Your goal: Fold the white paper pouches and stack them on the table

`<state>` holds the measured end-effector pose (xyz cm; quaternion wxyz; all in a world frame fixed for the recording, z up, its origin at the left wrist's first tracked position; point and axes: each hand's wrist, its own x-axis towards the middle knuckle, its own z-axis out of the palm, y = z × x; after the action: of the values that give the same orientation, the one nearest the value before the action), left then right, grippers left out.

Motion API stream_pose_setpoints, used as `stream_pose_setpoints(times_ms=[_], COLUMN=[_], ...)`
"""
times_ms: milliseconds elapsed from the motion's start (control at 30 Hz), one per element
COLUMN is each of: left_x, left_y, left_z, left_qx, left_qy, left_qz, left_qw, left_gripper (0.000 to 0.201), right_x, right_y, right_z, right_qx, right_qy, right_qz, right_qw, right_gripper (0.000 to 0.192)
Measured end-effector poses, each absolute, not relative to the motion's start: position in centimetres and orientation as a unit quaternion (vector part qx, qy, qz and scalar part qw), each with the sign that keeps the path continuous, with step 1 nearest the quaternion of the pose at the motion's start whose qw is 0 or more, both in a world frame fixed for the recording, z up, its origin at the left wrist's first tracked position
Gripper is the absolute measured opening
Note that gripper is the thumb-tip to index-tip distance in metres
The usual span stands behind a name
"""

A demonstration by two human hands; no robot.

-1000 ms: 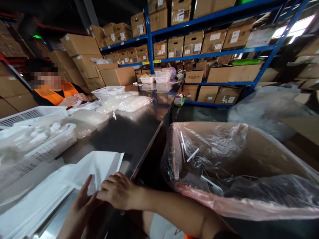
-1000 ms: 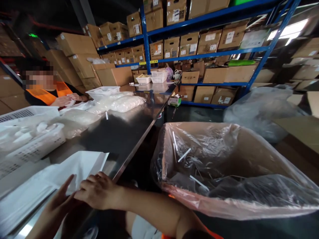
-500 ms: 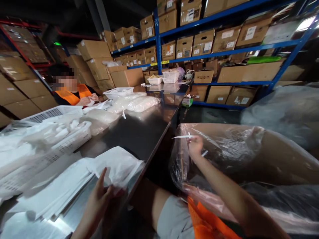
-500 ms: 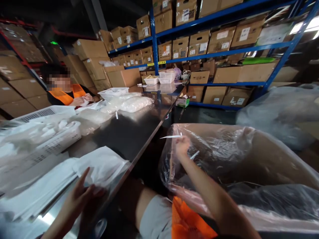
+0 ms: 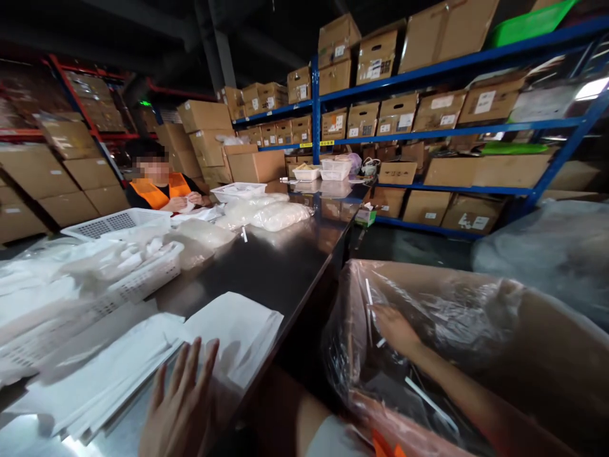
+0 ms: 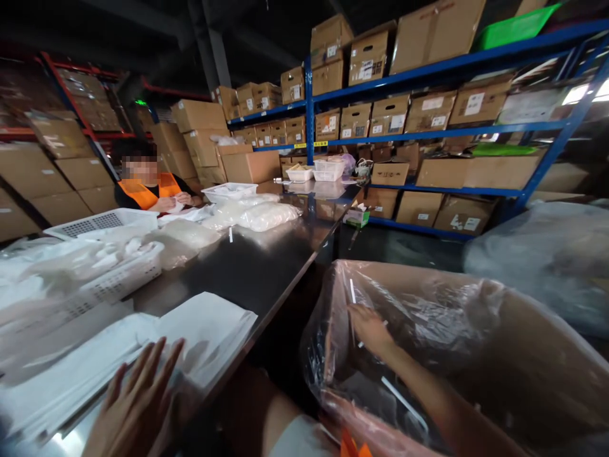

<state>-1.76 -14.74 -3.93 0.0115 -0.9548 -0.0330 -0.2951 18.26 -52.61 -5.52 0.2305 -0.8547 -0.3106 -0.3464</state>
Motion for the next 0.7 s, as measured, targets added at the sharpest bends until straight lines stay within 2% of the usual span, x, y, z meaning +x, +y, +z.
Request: stream_pose_setpoints(times_ms=[67, 133, 267, 333, 467, 533, 633, 700], left_x=[-0.4, 0.6, 1.0, 0.6, 0.2, 0.4, 1.1, 1.4], left_y=[-14.1, -13.5, -12.7, -12.6, -12.9, -12.9, -13.0, -13.0], left_z=[-4.3, -4.7, -4.6, -4.1, -3.2, -3.1, -3.1, -3.0], left_qx=[-0.956, -0.956, -0.932, -0.918, -0.915, -0.912, -0.911, -0.915], left_qy=[0.01, 0.061, 0.141, 0.169, 0.181, 0.179, 0.189, 0.197], left_qz=[-0.288, -0.271, -0.298, -0.319, -0.327, -0.336, -0.334, -0.32], left_qw=[0.059, 0.097, 0.153, 0.162, 0.153, 0.151, 0.152, 0.144], left_gripper=[0.052, 0.052, 0.048, 0.047, 0.05, 0.055, 0.062, 0.06], right_x=[19.8, 21.3, 22.9, 22.9, 22.3, 21.9, 21.3, 21.2], right_y=[-49.5, -44.6, -35.7, -33.8, -33.6, -33.8, -33.7, -33.8], right_z=[-5.7, -5.5, -4.6, -4.3, -4.3, -4.4, -4.6, -5.1], right_qx=[-0.818, -0.745, -0.571, -0.53, -0.566, -0.592, -0.572, -0.534], right_qy=[-0.44, -0.577, -0.734, -0.751, -0.709, -0.704, -0.754, -0.785], right_qz=[-0.315, -0.298, -0.359, -0.388, -0.397, -0.364, -0.308, -0.303], right_qw=[0.196, 0.154, 0.079, 0.073, 0.137, 0.147, 0.101, 0.08], right_gripper=[0.032, 0.028, 0.028, 0.02, 0.017, 0.024, 0.044, 0.043])
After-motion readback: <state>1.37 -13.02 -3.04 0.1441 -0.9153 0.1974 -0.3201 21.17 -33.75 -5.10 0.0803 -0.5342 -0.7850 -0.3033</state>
